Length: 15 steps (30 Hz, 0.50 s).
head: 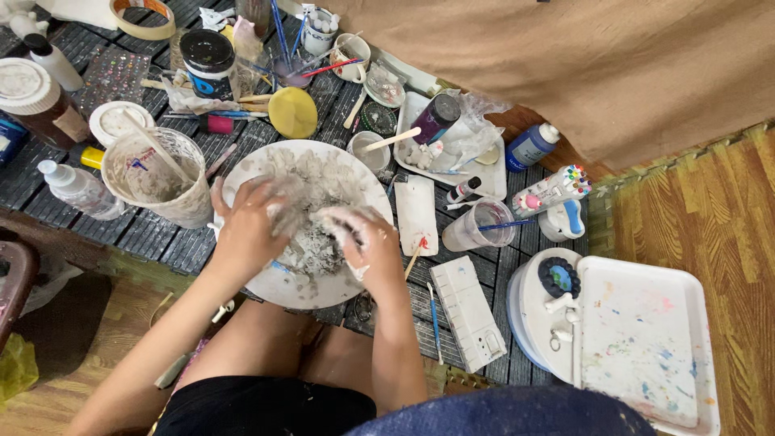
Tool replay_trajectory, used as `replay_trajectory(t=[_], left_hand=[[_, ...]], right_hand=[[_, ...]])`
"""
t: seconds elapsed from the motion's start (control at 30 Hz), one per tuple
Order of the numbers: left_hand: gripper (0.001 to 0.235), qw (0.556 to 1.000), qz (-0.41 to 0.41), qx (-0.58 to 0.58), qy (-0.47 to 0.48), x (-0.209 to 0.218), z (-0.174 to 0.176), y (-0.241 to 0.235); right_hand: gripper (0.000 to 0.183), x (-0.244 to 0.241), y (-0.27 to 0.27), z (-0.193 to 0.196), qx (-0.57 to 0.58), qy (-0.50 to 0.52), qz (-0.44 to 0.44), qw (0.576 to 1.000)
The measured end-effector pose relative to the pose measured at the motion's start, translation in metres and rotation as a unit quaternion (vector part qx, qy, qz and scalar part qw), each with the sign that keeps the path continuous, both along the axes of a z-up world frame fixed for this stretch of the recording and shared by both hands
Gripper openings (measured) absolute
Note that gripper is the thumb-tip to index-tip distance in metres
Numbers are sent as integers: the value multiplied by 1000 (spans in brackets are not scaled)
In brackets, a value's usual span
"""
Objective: The person kneads and mixes a grey clay-like substance on a white plate using their hands and wooden sticks. They alternate between using their hands and the sticks to blend the material, occasionally scraping residue from their fingers.
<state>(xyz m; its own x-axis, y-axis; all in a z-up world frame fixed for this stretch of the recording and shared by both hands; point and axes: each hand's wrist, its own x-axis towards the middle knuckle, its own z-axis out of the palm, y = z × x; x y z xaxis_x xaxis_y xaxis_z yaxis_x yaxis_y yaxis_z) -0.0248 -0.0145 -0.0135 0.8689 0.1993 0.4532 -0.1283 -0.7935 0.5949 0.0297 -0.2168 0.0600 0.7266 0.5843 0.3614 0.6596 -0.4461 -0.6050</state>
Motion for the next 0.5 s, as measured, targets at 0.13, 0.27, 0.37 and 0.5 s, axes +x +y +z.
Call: replay_trajectory(t=[0.13, 0.27, 0.37, 0.5], left_hand=[[32, 999, 16, -12, -33, -11, -23, -1], [14, 997, 74, -9, 6, -9, -42, -7], [40, 997, 56, 17, -59, -15, -48, -13], [27, 993, 72, 65, -74, -16, -52, -10]], right_hand=[[16, 22, 5, -42, 213, 184, -17, 960], [15, 57, 2, -87, 389, 322, -14, 863], [17, 82, -10, -103, 424, 300, -31, 854], [22, 87, -31, -103, 411, 319, -25, 854]])
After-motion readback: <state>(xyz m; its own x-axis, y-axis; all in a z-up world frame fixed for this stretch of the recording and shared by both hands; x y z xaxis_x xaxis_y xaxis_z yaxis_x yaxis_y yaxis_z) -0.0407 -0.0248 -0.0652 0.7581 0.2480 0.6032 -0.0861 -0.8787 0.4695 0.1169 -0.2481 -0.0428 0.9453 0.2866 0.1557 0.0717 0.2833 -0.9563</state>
